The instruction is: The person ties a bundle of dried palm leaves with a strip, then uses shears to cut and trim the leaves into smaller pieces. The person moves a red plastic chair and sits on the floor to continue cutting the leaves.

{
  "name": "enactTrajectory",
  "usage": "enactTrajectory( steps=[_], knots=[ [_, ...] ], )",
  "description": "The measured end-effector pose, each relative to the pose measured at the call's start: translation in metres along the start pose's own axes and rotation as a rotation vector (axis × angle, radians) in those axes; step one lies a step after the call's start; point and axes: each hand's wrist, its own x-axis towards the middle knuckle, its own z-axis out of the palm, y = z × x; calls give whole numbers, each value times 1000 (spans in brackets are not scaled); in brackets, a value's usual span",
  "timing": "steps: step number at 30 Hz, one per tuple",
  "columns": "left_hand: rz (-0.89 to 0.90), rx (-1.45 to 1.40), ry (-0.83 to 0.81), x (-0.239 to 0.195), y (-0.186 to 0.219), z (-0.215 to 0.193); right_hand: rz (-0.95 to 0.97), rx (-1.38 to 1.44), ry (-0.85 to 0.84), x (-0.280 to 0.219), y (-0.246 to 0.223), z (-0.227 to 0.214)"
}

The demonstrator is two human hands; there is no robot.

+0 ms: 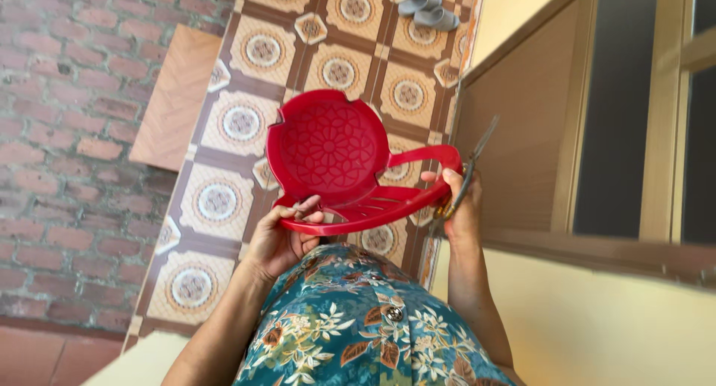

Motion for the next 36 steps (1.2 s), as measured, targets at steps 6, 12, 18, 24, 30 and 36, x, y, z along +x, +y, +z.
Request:
enactTrajectory(
  steps=[6,12,18,24,30,36],
  knots=[
    [-82,115,57,109,85,50,2,-8,106,102,-14,12],
    [-120,153,93,237,142,87,-13,18,139,229,-19,11],
    [-16,131,223,356,175,127,47,11,99,370,-34,-2],
    [-40,22,98,439,213,168,73,-8,39,497,-61,9],
    [-20,117,244,530,281,189,89,-36,52,613,-61,41],
    [-46,113,262,637,368,205,114,-9,52,726,-58,71]
  ],
)
